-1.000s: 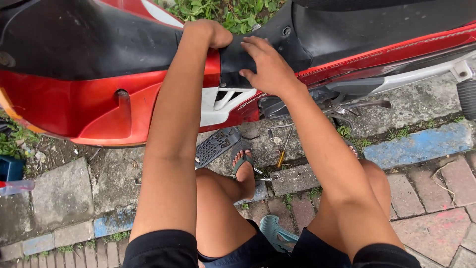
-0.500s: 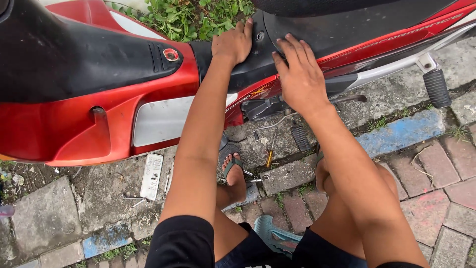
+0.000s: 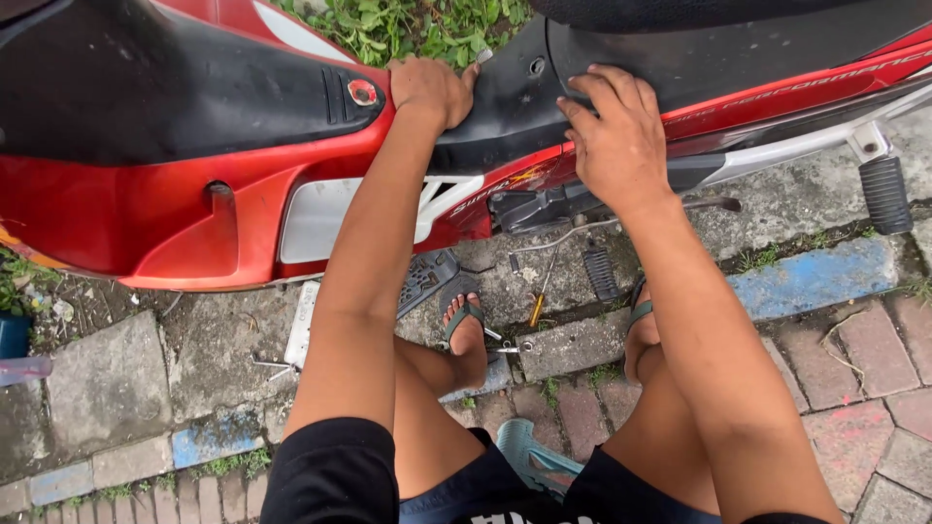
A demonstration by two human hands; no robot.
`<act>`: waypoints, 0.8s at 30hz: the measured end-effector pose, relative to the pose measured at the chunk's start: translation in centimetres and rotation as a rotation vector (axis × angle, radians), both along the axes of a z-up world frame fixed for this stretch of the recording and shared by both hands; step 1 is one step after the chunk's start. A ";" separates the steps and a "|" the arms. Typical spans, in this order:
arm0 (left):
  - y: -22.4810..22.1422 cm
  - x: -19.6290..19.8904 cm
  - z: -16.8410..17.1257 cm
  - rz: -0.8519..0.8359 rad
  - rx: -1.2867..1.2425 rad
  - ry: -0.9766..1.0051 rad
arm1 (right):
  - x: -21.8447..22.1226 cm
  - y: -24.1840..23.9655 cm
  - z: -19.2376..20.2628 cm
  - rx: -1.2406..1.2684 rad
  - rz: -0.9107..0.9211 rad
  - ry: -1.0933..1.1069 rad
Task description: Detaching plastic body panels from a motorcycle using a screwdriver.
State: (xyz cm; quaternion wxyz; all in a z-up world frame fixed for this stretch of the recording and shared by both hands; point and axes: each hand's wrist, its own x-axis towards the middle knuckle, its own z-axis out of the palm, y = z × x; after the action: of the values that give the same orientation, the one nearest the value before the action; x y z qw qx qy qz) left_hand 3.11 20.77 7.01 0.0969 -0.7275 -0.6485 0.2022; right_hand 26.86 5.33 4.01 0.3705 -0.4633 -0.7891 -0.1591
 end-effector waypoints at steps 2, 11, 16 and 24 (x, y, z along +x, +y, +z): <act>-0.3 -0.3 0.5 0.008 -0.123 -0.084 | -0.2 -0.4 -0.3 -0.021 -0.015 -0.004; 2.8 -3.1 4.4 0.109 -0.328 -0.085 | -1.1 -0.8 -0.7 0.018 -0.079 -0.043; 1.5 -5.5 7.0 0.099 -0.305 -0.121 | -4.0 -0.4 0.0 -0.056 -0.129 -0.074; 3.0 -7.1 6.8 0.118 -0.372 -0.198 | -12.3 5.4 1.1 -0.574 0.292 0.088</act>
State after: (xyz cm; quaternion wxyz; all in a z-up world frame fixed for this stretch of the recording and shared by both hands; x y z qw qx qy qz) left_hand -3.98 23.73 13.78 -0.1151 -0.7101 -0.6477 0.2511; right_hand 14.57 10.75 5.09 0.2774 -0.4372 -0.8431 0.1450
